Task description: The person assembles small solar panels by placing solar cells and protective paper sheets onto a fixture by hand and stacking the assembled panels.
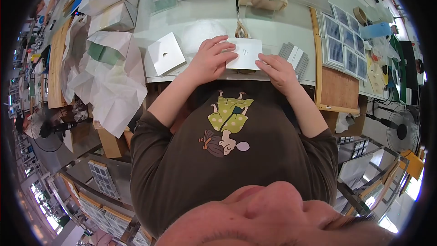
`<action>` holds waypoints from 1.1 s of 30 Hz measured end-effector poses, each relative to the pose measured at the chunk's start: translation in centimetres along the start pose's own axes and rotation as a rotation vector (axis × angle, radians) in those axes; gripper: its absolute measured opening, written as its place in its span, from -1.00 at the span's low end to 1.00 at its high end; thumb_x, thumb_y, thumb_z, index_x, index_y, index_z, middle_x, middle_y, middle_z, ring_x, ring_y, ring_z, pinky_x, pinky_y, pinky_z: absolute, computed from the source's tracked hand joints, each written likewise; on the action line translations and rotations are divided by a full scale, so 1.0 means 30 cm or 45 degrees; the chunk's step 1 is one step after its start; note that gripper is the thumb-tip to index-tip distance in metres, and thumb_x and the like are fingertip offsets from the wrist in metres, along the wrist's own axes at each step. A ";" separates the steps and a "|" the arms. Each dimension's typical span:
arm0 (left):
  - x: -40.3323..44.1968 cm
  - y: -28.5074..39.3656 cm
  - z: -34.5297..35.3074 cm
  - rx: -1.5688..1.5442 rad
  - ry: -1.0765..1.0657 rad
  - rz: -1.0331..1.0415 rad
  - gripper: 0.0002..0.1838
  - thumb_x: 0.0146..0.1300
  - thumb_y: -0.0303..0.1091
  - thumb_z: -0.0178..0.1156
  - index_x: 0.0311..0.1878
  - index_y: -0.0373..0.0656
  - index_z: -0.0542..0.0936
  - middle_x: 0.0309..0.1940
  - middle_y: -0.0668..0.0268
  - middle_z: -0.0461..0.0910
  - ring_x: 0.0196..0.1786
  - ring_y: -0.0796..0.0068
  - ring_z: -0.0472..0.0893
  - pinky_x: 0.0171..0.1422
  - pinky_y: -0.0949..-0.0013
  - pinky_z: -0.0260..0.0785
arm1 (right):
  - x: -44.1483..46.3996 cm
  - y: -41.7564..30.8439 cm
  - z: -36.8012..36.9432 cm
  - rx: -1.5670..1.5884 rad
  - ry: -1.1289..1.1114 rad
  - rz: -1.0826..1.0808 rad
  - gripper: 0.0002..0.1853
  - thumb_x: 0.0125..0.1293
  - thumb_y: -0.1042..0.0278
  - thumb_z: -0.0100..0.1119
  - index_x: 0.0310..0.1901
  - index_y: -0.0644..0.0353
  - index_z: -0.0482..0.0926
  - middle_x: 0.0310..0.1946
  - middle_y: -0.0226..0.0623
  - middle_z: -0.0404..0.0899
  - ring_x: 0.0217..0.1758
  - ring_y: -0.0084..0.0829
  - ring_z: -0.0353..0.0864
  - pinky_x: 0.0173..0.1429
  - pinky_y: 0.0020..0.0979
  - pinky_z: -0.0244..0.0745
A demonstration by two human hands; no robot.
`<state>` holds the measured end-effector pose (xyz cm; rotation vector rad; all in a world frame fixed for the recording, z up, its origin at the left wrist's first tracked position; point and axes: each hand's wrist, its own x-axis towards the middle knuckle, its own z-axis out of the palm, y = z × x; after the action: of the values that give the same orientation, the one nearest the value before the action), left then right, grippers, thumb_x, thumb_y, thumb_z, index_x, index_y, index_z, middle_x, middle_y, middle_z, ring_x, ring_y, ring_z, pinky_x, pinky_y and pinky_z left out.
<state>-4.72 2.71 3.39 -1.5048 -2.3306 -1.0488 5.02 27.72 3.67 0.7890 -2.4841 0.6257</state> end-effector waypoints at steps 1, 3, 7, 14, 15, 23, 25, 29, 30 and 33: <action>0.012 -0.005 -0.002 0.004 0.002 0.000 -0.68 0.02 -0.61 0.15 -0.14 -0.07 0.62 -0.10 0.36 0.59 0.21 0.06 0.42 0.29 0.14 0.16 | 0.009 -0.009 -0.003 0.001 0.002 -0.004 -0.61 0.01 0.63 0.21 -0.05 0.17 0.57 -0.10 -0.20 0.59 -0.23 -0.16 0.58 -0.21 -0.31 0.54; 0.044 -0.008 -0.009 -0.187 0.148 0.067 -0.74 0.07 -0.55 0.21 -0.13 -0.12 0.60 -0.14 0.35 0.59 0.04 0.21 0.53 0.16 0.23 0.30 | 0.029 -0.037 -0.005 0.276 0.281 0.092 -0.69 0.15 0.64 0.16 -0.04 0.24 0.54 -0.24 -0.18 0.62 -0.31 -0.31 0.60 -0.25 -0.42 0.52; 0.104 0.062 -0.011 -0.691 0.253 -0.737 -0.67 0.07 -0.30 0.37 -0.13 -0.22 0.56 -0.30 0.28 0.56 -0.42 0.52 0.50 -0.24 0.46 0.41 | 0.030 -0.156 0.020 1.232 0.442 1.197 -0.71 0.29 0.53 0.14 0.04 0.35 0.46 -0.42 -0.33 0.57 -0.44 -0.68 0.50 -0.36 -0.62 0.42; 0.086 0.000 0.063 -0.007 0.014 -0.816 -0.52 0.08 -0.08 0.34 -0.10 -0.28 0.51 -0.27 0.17 0.55 -0.15 0.23 0.55 -0.05 0.30 0.41 | -0.051 -0.135 0.126 0.911 0.172 1.328 -0.49 0.28 0.39 0.21 0.20 0.34 0.28 -0.58 -0.49 0.46 -0.56 -0.74 0.36 -0.46 -0.67 0.26; 0.073 -0.006 0.069 -0.007 0.015 -0.816 -0.52 0.08 -0.08 0.34 -0.10 -0.28 0.51 -0.27 0.17 0.55 -0.15 0.23 0.55 -0.05 0.30 0.41 | -0.057 -0.139 0.127 0.914 0.203 1.356 -0.52 0.30 0.37 0.18 0.19 0.33 0.30 -0.55 -0.48 0.48 -0.54 -0.75 0.36 -0.45 -0.68 0.26; -0.071 0.027 0.017 -1.120 0.082 -1.486 -0.69 0.35 -0.14 0.09 -0.14 -0.23 0.52 -0.36 0.31 0.60 -0.52 0.55 0.58 -0.55 0.55 0.35 | -0.084 -0.076 0.114 1.223 0.369 1.413 -0.64 0.36 0.41 0.07 0.16 0.26 0.37 -0.41 -0.43 0.54 -0.44 -0.70 0.46 -0.43 -0.67 0.31; -0.097 0.043 0.028 -1.290 -0.045 -1.523 -0.69 0.35 -0.13 0.10 -0.17 -0.23 0.52 -0.35 0.33 0.59 -0.49 0.57 0.60 -0.55 0.57 0.35 | -0.049 -0.083 0.101 1.322 0.374 1.537 -0.66 0.33 0.45 0.10 0.13 0.26 0.40 -0.42 -0.43 0.54 -0.44 -0.69 0.46 -0.42 -0.67 0.31; -0.115 0.070 0.054 -1.558 -0.161 -1.550 -0.74 0.35 -0.18 0.11 -0.23 -0.21 0.54 -0.37 0.34 0.58 -0.45 0.55 0.62 -0.54 0.59 0.34 | -0.020 -0.085 0.108 1.374 0.369 1.573 -0.64 0.28 0.48 0.17 0.10 0.31 0.40 -0.44 -0.42 0.53 -0.44 -0.65 0.46 -0.34 -0.61 0.38; -0.117 0.073 0.060 -1.586 -0.144 -1.542 -0.75 0.35 -0.20 0.10 -0.23 -0.22 0.54 -0.39 0.35 0.57 -0.46 0.55 0.62 -0.54 0.59 0.33 | -0.027 -0.076 0.118 1.389 0.382 1.551 -0.63 0.27 0.49 0.18 0.10 0.31 0.40 -0.45 -0.42 0.53 -0.45 -0.65 0.45 -0.34 -0.61 0.38; -0.112 0.078 0.061 -1.605 -0.116 -1.575 -0.78 0.35 -0.22 0.12 -0.24 -0.21 0.53 -0.41 0.35 0.56 -0.47 0.57 0.62 -0.56 0.60 0.29 | -0.030 -0.075 0.120 1.390 0.389 1.540 -0.63 0.26 0.50 0.19 0.10 0.28 0.41 -0.47 -0.45 0.52 -0.47 -0.68 0.44 -0.38 -0.65 0.32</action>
<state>-0.74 2.01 1.46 0.1844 -2.6266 -3.0945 6.07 24.49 0.94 -0.6585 -1.9357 2.3434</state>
